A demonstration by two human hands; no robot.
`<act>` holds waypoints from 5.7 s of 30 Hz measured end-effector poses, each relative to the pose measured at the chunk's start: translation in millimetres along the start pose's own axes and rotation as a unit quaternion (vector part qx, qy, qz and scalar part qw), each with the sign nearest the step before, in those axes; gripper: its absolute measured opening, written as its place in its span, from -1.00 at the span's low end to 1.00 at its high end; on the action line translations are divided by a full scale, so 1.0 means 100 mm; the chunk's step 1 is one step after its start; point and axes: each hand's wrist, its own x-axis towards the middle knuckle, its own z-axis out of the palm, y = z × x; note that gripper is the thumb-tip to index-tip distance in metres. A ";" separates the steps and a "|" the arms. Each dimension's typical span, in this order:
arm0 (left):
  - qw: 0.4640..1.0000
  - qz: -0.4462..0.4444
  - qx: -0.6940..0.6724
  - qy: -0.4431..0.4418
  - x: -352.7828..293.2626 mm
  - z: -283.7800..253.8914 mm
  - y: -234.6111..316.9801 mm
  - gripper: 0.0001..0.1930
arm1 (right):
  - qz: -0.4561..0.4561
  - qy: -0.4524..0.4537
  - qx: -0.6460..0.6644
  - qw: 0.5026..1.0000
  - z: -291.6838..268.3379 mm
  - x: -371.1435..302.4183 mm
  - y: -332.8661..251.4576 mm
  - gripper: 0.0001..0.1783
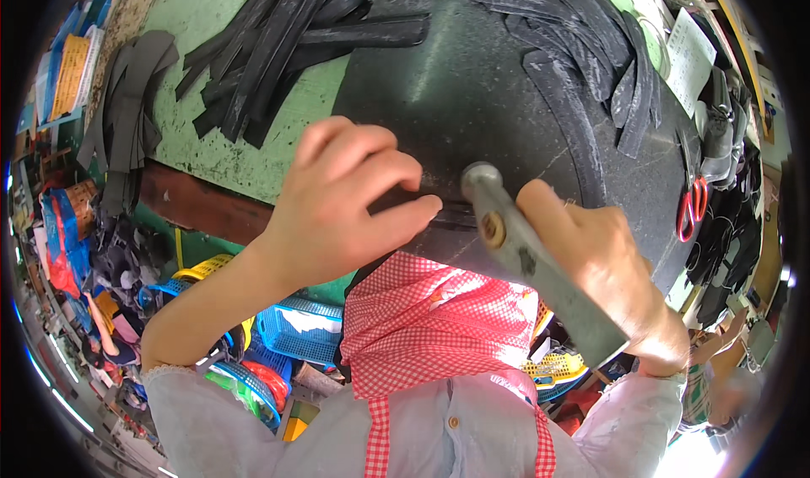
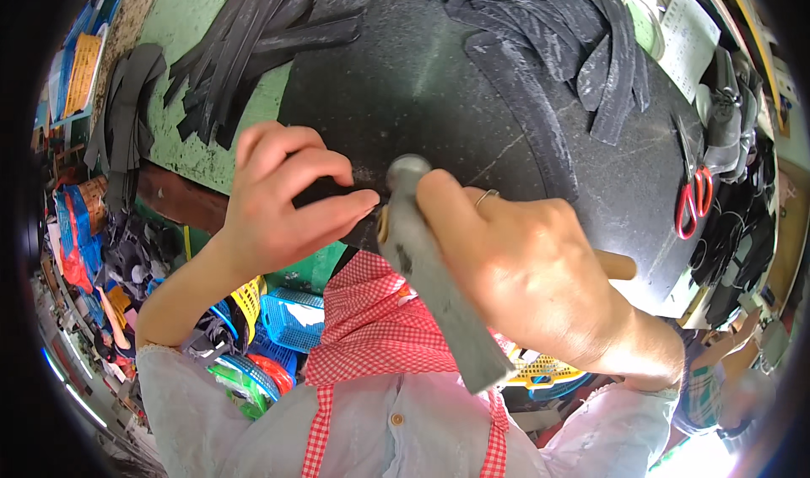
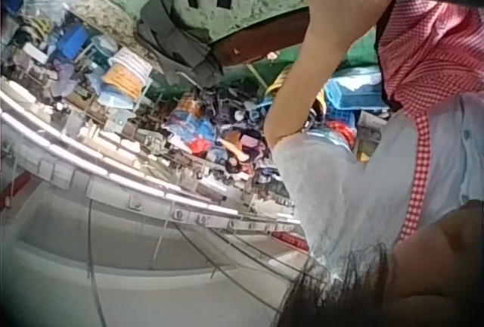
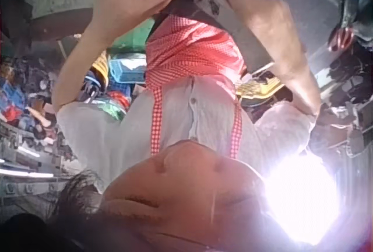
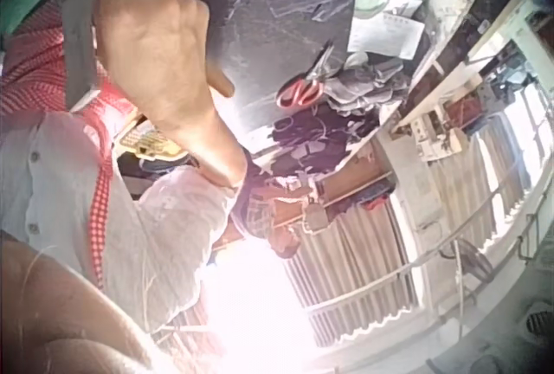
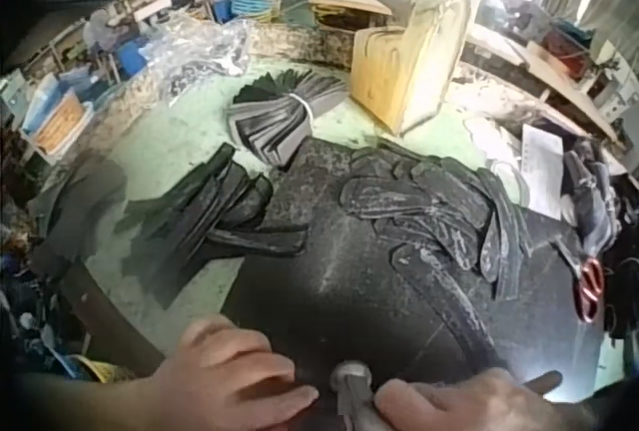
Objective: Flattening the edges of leather strips using a hammer on a workbench.
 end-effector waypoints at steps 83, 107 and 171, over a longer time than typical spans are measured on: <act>0.983 0.166 -0.066 -0.033 0.68 0.64 0.40 -0.67 | 0.103 0.106 0.072 0.986 0.26 -1.11 0.33 -0.71; 0.984 0.127 -0.107 -0.061 0.64 0.43 0.11 -0.69 | 0.045 0.083 0.055 0.994 0.07 -0.70 0.30 -0.73; 0.996 -0.081 -0.039 -0.003 -0.08 -0.20 -0.28 -0.69 | -0.002 0.115 0.024 0.993 -0.04 0.39 -0.22 -0.78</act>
